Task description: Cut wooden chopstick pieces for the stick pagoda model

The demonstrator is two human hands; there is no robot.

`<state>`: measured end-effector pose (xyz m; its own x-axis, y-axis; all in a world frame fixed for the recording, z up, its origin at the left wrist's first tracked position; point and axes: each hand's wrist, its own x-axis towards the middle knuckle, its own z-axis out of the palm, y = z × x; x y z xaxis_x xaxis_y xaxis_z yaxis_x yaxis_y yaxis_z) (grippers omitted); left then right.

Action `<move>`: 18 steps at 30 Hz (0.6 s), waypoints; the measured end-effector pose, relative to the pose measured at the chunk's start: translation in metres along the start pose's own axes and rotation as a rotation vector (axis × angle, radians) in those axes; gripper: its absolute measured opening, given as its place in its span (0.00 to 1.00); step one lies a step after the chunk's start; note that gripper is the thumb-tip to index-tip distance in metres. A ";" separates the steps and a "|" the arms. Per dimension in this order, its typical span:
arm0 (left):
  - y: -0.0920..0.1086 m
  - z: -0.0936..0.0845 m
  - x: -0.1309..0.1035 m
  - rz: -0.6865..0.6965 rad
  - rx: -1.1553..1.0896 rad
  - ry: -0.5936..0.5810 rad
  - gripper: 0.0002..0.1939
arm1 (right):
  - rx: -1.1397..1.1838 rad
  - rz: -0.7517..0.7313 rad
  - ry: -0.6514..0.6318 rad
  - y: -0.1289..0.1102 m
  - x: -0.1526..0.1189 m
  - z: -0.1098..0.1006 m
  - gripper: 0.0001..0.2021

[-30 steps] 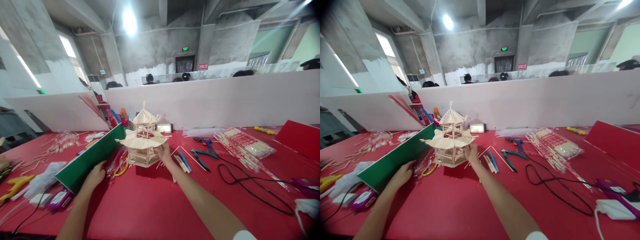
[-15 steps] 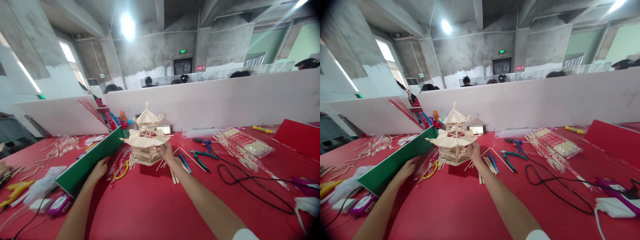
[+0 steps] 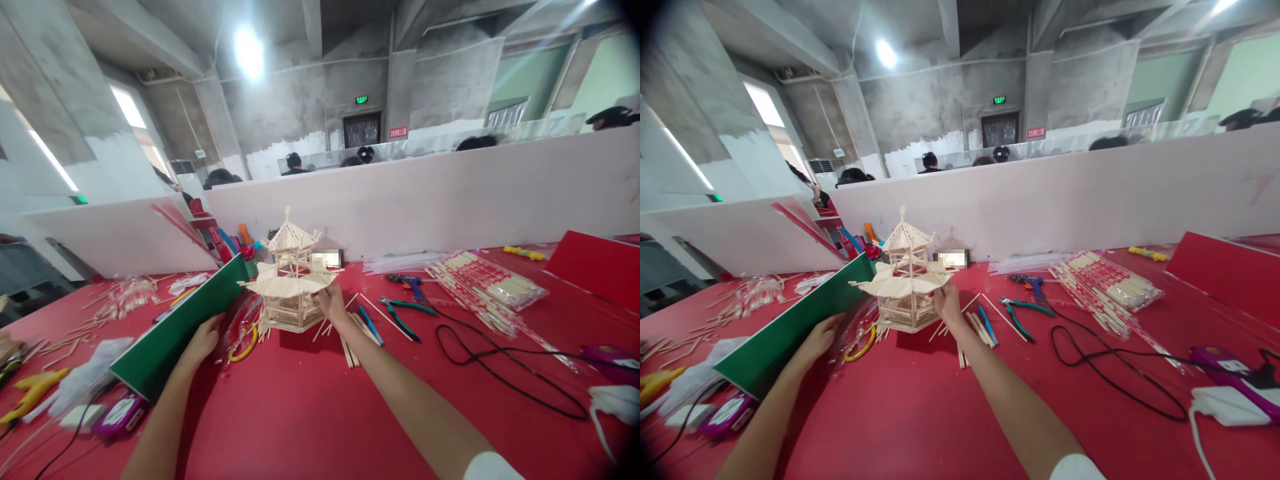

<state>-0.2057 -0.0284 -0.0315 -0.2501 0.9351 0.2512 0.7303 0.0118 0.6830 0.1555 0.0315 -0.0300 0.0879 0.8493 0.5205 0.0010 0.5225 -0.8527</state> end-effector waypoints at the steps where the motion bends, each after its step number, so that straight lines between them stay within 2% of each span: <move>1: 0.003 -0.002 -0.001 -0.001 0.029 -0.007 0.30 | -0.001 0.005 -0.001 0.000 0.000 0.000 0.13; 3: 0.016 -0.007 -0.004 -0.013 0.090 -0.021 0.31 | -0.002 0.016 -0.007 0.000 0.000 0.001 0.13; 6: 0.056 -0.009 -0.010 0.027 0.083 -0.024 0.28 | -0.001 0.033 -0.021 0.001 0.001 0.003 0.14; 7: 0.074 -0.007 -0.012 0.076 0.007 -0.045 0.26 | -0.002 0.040 -0.025 0.001 0.001 0.003 0.14; 9: 0.109 0.002 -0.013 0.144 -0.169 -0.160 0.25 | -0.007 0.054 -0.025 0.001 0.002 0.001 0.15; 12: 0.148 0.024 -0.008 0.129 -0.436 -0.304 0.29 | -0.012 0.077 -0.008 0.000 0.005 -0.003 0.15; 14: 0.161 0.039 -0.002 0.125 -0.566 -0.305 0.31 | -0.010 0.094 0.007 -0.001 0.009 -0.007 0.16; 18: 0.163 0.062 0.002 0.119 -0.700 -0.116 0.34 | 0.010 0.118 0.025 -0.001 0.017 -0.013 0.19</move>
<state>-0.0478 -0.0026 0.0381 -0.0964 0.9480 0.3032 0.1600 -0.2859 0.9448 0.1700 0.0441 -0.0212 0.1117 0.9029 0.4152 -0.0205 0.4198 -0.9074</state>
